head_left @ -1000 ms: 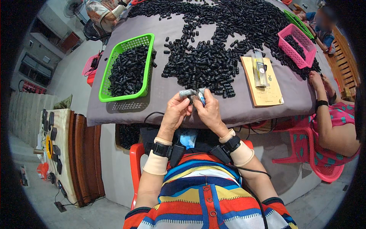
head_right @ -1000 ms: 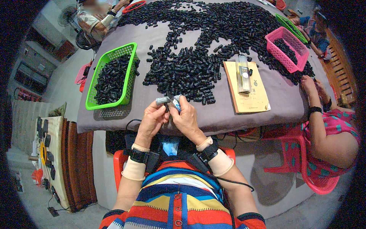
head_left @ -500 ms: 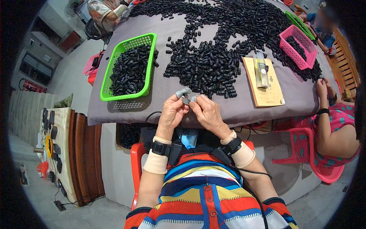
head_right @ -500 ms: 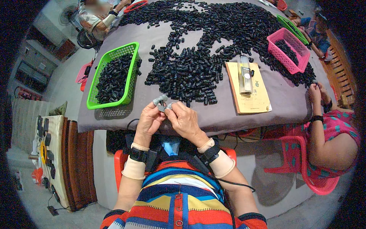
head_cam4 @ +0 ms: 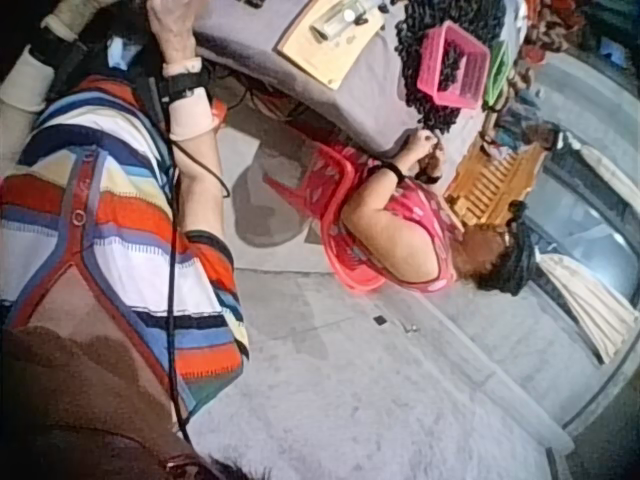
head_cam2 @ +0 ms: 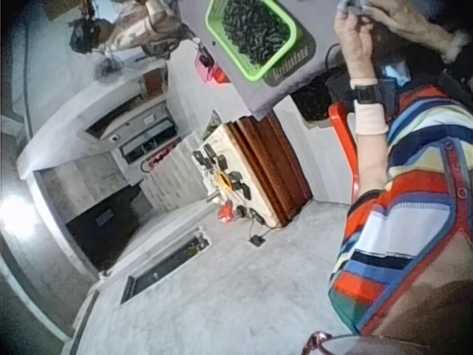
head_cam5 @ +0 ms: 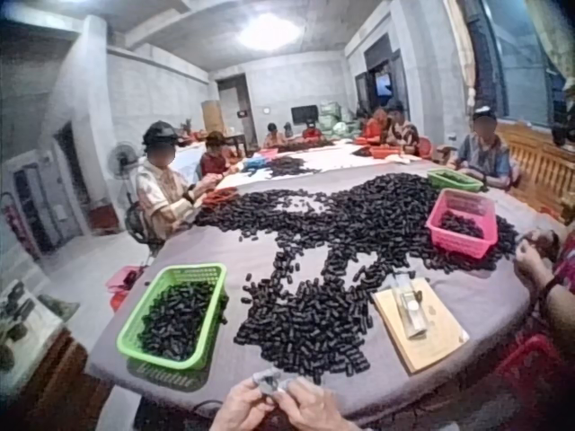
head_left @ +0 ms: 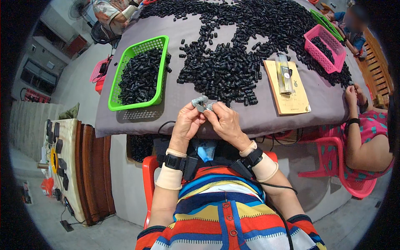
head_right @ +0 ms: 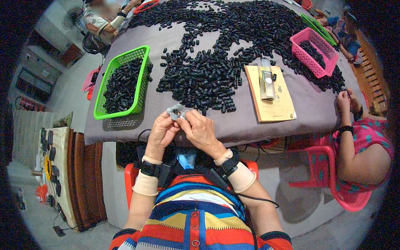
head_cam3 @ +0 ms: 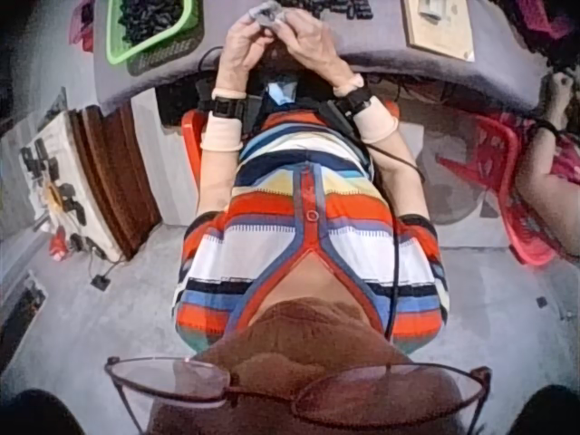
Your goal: Assembling small grey plastic shoe components by hand.
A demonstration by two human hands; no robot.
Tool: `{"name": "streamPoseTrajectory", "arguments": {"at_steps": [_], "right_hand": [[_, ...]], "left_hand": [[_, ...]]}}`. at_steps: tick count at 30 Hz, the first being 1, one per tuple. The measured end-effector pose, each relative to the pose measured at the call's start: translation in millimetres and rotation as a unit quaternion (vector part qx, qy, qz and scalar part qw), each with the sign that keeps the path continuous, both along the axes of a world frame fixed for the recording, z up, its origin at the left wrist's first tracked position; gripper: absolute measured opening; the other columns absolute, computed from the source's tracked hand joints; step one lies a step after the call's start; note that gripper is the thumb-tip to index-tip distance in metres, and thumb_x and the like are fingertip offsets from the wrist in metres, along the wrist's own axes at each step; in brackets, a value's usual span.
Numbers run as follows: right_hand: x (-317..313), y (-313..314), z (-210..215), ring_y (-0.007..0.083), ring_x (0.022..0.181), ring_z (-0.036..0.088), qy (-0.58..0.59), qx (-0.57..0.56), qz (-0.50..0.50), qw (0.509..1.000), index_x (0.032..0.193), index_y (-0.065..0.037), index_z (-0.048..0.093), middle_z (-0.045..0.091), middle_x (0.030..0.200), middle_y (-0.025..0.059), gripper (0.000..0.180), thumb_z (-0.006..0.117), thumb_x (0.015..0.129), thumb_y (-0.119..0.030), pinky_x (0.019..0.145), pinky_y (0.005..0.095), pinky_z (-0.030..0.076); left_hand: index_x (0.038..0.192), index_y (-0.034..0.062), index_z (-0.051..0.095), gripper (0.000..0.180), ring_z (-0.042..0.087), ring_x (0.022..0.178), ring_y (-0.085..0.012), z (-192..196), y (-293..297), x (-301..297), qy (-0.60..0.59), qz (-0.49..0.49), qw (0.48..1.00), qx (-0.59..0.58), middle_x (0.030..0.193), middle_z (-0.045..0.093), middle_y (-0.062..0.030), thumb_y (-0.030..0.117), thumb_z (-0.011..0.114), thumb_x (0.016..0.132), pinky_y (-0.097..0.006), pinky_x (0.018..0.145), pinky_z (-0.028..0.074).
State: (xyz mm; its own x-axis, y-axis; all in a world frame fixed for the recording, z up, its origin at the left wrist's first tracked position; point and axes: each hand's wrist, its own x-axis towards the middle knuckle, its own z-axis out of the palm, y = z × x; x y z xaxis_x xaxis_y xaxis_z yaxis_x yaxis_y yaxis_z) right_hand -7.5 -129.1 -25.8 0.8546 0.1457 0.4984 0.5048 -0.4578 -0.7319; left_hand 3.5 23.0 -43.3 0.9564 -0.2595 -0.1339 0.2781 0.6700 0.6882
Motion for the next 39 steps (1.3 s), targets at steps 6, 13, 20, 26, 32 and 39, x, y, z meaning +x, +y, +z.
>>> {"name": "streamPoseTrajectory", "arguments": {"at_steps": [6, 13, 20, 26, 32, 39], "right_hand": [[-0.4, 1.2, 0.2, 0.0306, 0.062, 0.057, 0.000, -0.016, -0.009, 1.000, 0.077, -0.006, 0.055, 0.055, 0.073, 0.0097, 0.020, 0.058, 0.084, -0.024, 0.050, 0.0396, 0.043], [-1.9, 1.8, 5.1, 0.0309, 0.060, 0.056, 0.000, -0.005, -0.007, 1.000, 0.075, -0.003, 0.055, 0.055, 0.069, 0.0114, 0.018, 0.058, 0.084, -0.019, 0.050, 0.0381, 0.041], [-0.3, 4.1, 0.6, 0.0298, 0.059, 0.056, -0.007, -0.006, -0.008, 1.000, 0.071, -0.006, 0.053, 0.056, 0.066, 0.0103, 0.023, 0.058, 0.084, -0.024, 0.048, 0.0394, 0.042], [0.4, 6.1, -0.8, 0.0298, 0.058, 0.056, -0.024, -0.012, -0.015, 1.000, 0.071, -0.006, 0.053, 0.056, 0.066, 0.0100, 0.023, 0.059, 0.084, -0.024, 0.047, 0.0391, 0.042], [1.4, 7.2, -3.0, 0.0300, 0.057, 0.056, -0.034, -0.018, -0.035, 0.999, 0.071, -0.006, 0.053, 0.056, 0.066, 0.0100, 0.022, 0.059, 0.083, -0.023, 0.047, 0.0390, 0.042], [0.7, 3.7, -1.6, 0.0301, 0.056, 0.055, -0.029, -0.001, -0.009, 1.000, 0.070, -0.006, 0.053, 0.055, 0.066, 0.0105, 0.022, 0.060, 0.083, -0.022, 0.047, 0.0387, 0.041]], "left_hand": [[0.108, 0.0018, 0.058, 0.023, 0.054, 0.068, -0.0097, -0.6, 0.8, 0.6, 0.001, -0.004, 1.000, -0.005, 0.091, 0.062, -0.0056, 0.007, 0.057, 0.086, -0.021, 0.059, 0.045], [0.108, 0.0022, 0.058, 0.021, 0.055, 0.069, -0.0101, 0.0, -1.3, -0.5, 0.014, 0.013, 1.000, 0.007, 0.092, 0.062, -0.0058, 0.006, 0.054, 0.087, -0.022, 0.060, 0.045], [0.108, 0.0011, 0.058, 0.021, 0.053, 0.069, -0.0089, -0.8, -1.5, 0.7, 0.016, 0.011, 1.000, 0.016, 0.090, 0.062, -0.0051, 0.004, 0.051, 0.088, -0.021, 0.059, 0.044], [0.107, 0.0011, 0.058, 0.021, 0.053, 0.069, -0.0085, 0.0, -2.1, -0.2, 0.013, 0.019, 0.999, 0.028, 0.090, 0.062, -0.0050, 0.003, 0.051, 0.087, -0.021, 0.059, 0.043], [0.105, 0.0008, 0.059, 0.020, 0.053, 0.069, -0.0084, 2.8, -5.5, -1.6, 0.021, 0.025, 0.999, 0.024, 0.090, 0.062, -0.0050, 0.002, 0.051, 0.087, -0.020, 0.059, 0.043], [0.104, 0.0001, 0.058, 0.020, 0.052, 0.066, -0.0084, 0.4, -0.9, 0.0, 0.024, 0.008, 1.000, 0.015, 0.089, 0.061, -0.0051, 0.001, 0.051, 0.086, -0.020, 0.058, 0.043]]}}
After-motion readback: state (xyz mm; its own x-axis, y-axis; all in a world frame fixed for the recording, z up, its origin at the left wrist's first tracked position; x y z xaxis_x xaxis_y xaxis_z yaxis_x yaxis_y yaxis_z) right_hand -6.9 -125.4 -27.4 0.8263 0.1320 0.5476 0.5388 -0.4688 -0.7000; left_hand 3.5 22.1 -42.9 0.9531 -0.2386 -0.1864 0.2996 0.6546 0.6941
